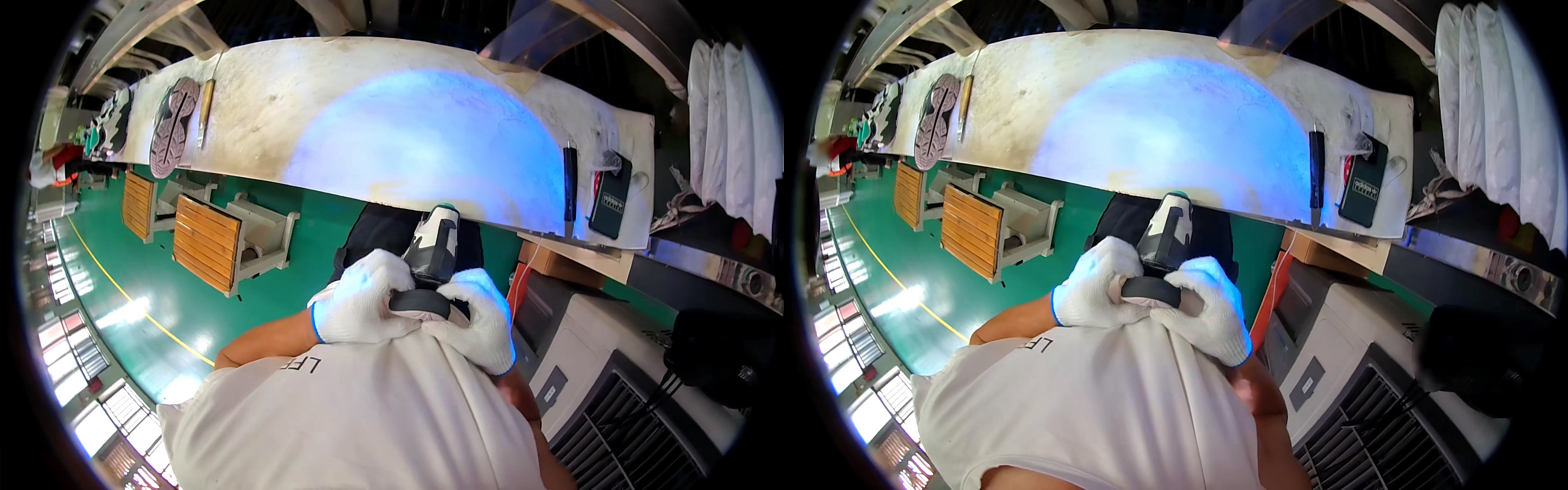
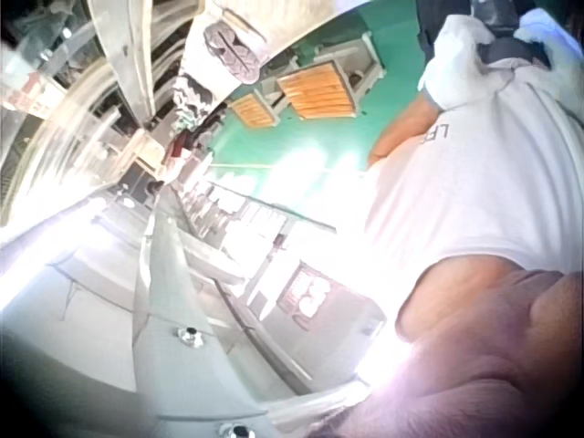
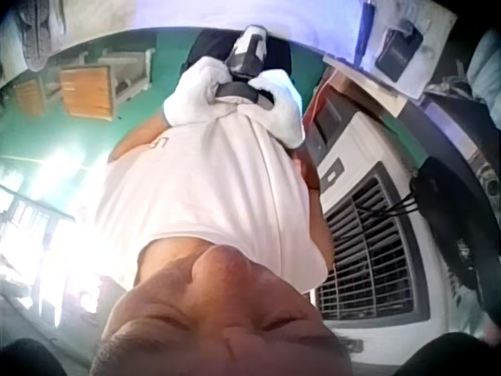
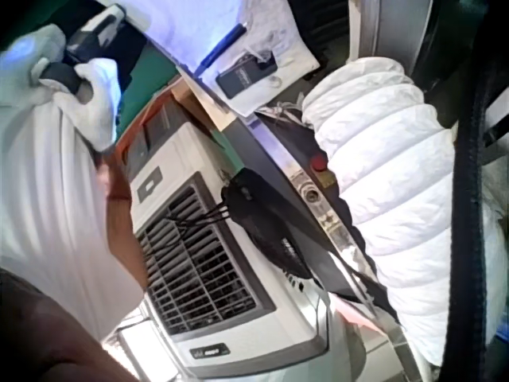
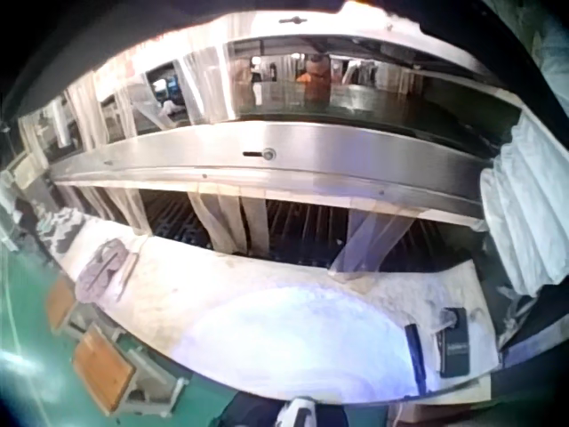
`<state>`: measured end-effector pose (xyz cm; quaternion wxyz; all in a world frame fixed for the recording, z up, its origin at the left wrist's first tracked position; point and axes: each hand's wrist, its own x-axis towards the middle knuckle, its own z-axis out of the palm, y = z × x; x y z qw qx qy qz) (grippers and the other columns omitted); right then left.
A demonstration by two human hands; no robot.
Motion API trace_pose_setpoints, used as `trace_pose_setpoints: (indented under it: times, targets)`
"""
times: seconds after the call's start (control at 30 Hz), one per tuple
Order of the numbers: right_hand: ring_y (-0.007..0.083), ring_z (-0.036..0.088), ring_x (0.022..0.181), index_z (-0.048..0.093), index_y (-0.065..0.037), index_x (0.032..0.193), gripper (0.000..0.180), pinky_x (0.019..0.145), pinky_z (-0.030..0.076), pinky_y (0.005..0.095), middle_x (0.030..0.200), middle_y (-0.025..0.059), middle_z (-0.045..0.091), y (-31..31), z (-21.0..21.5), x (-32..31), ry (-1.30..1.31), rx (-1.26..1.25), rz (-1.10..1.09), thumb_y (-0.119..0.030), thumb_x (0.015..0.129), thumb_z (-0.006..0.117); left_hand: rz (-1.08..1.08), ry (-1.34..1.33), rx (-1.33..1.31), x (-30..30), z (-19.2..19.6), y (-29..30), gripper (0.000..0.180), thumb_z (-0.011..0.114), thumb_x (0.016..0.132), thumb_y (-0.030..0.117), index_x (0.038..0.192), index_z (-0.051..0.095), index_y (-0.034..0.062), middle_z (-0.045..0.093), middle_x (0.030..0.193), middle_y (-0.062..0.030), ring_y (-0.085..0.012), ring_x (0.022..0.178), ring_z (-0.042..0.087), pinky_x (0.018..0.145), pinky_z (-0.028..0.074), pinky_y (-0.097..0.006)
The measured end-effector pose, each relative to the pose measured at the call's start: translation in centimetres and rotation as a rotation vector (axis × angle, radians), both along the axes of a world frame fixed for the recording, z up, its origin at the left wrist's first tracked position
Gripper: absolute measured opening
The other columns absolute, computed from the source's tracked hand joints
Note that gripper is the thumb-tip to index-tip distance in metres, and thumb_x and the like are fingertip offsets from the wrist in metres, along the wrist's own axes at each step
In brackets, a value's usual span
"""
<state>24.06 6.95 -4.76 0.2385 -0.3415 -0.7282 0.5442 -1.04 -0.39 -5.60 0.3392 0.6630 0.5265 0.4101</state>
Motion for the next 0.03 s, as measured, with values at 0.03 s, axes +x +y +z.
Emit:
trace_pose_setpoints:
  times: [0.03]
  targets:
    - [0.0314,0.072,0.110,0.077,-0.005,0.121,0.052,0.095,0.061,0.0408,0.121,0.0156,0.070,-0.29,0.04,0.09,0.002,-0.008,-0.017,-0.014,0.077,0.103,-0.036,-0.008,-0.046,-0.35,0.31,0.32,0.059,0.105,0.073,0.019,0.116,0.067,0.0096,0.070,0.116,-0.0141,-0.0352,0.104,0.071,0.086,0.058,-0.046]
